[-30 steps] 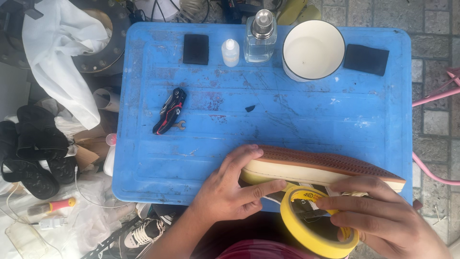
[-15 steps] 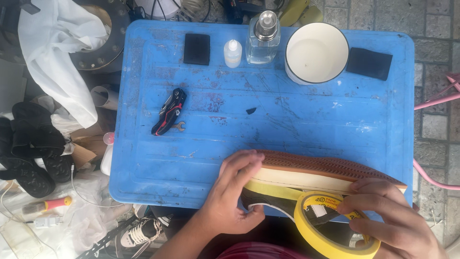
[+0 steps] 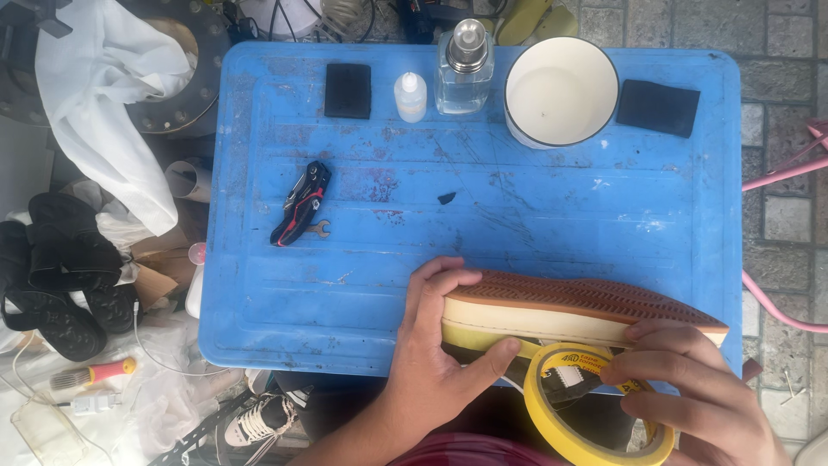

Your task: The person applies yellow masking tape along the edge of a sneaker's sole and midsole. They wrap the tape around the shoe's perimeter, press it down, and smooth the edges to ensure it adheres properly.

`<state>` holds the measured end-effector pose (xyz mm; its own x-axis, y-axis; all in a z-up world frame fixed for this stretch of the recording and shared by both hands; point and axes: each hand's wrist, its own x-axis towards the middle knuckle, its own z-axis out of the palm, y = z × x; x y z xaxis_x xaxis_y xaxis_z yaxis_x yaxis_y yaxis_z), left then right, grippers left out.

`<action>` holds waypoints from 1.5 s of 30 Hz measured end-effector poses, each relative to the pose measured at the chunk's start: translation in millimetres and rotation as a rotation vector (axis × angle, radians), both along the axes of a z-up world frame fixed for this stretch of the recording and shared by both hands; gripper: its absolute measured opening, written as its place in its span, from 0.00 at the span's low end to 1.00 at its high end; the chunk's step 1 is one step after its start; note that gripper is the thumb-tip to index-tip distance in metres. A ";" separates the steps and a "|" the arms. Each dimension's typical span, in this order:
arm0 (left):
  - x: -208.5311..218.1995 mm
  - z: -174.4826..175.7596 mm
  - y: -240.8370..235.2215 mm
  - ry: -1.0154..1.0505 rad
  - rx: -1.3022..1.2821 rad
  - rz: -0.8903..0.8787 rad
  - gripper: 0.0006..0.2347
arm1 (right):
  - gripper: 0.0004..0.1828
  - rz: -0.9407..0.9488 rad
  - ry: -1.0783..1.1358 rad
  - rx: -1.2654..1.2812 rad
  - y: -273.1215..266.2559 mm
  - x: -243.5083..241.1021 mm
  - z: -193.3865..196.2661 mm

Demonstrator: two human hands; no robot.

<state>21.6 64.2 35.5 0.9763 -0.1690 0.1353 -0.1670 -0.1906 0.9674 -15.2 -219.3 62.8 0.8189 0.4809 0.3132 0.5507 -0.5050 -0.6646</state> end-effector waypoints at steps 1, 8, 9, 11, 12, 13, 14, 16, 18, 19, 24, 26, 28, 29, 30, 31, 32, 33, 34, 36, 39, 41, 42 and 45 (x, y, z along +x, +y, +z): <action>0.4 -0.7 -1.9 -0.010 -0.012 0.011 0.27 | 0.19 -0.018 0.031 0.058 3.9 -0.8 3.7; 10.7 -6.3 5.1 -0.156 -0.034 -0.011 0.27 | 0.18 0.221 0.185 0.446 7.7 17.3 13.6; 13.6 -6.6 8.1 -0.184 -0.032 -0.014 0.27 | 0.18 0.264 0.204 0.510 8.7 18.4 12.5; 20.0 -6.5 12.8 -0.248 -0.025 -0.011 0.27 | 0.15 0.209 0.153 0.541 13.7 14.9 11.6; 21.3 -5.8 13.9 -0.238 -0.031 -0.011 0.27 | 0.15 0.183 0.129 0.557 16.2 13.3 10.8; 22.7 -5.1 14.9 -0.229 -0.036 -0.010 0.27 | 0.14 0.164 0.088 0.549 17.2 13.3 9.8; 22.7 -4.3 15.7 -0.214 -0.042 -0.009 0.27 | 0.15 0.144 0.053 0.542 18.4 12.5 8.7; 21.3 -2.7 15.3 -0.219 -0.011 0.004 0.26 | 0.14 0.122 0.003 0.543 20.0 12.0 5.8; 20.3 -0.8 14.1 -0.225 0.024 0.023 0.26 | 0.13 0.118 -0.023 0.559 21.4 10.9 2.8; 20.1 0.4 13.4 -0.227 0.043 0.034 0.25 | 0.13 0.108 -0.033 0.554 23.3 9.3 1.0; 18.3 6.6 7.1 -0.257 0.136 0.102 0.24 | 0.17 0.076 -0.096 0.513 26.6 6.0 -5.8; 17.5 8.2 4.9 -0.242 0.163 0.118 0.24 | 0.18 0.088 -0.087 0.526 26.5 7.2 -8.5; 17.6 9.5 3.0 -0.247 0.188 0.130 0.24 | 0.19 0.101 -0.094 0.538 26.7 8.4 -11.1; 18.2 10.1 1.7 -0.252 0.199 0.136 0.24 | 0.19 0.107 -0.106 0.544 27.3 9.7 -13.0; 18.1 10.9 1.0 -0.236 0.194 0.134 0.24 | 0.19 0.112 -0.118 0.550 27.9 9.9 -14.9; 17.6 11.8 0.6 -0.221 0.190 0.133 0.24 | 0.19 0.097 -0.115 0.555 28.8 8.3 -16.3; 17.4 12.5 0.2 -0.206 0.187 0.132 0.24 | 0.19 0.082 -0.113 0.561 30.3 6.0 -18.0; 17.7 12.9 -0.8 -0.223 0.204 0.137 0.24 | 0.19 0.066 -0.110 0.568 30.5 5.0 -19.8; 17.8 13.2 -1.5 -0.238 0.223 0.142 0.24 | 0.20 0.072 -0.126 0.559 29.9 5.4 -21.6; 17.9 13.9 -3.1 -0.269 0.247 0.155 0.24 | 0.20 0.084 -0.159 0.541 28.0 7.4 -24.5; 18.8 14.5 -4.9 -0.307 0.258 0.170 0.25 | 0.22 0.052 -0.172 0.542 29.4 6.9 -27.0; 18.3 14.2 -4.3 -0.316 0.264 0.165 0.25 | 0.22 0.019 -0.171 0.564 31.7 4.3 -28.2; 18.1 13.6 -4.2 -0.318 0.261 0.163 0.26 | 0.22 0.003 -0.168 0.577 33.0 3.3 -28.9; 17.2 10.8 -4.4 -0.334 0.261 0.158 0.27 | 0.22 -0.011 -0.189 0.576 34.9 1.7 -31.1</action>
<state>38.7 59.9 46.3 0.9028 -0.0915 0.4201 -0.4112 -0.4689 0.7816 -13.6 -184.4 31.7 0.7278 0.1827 0.6610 0.6826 -0.0991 -0.7241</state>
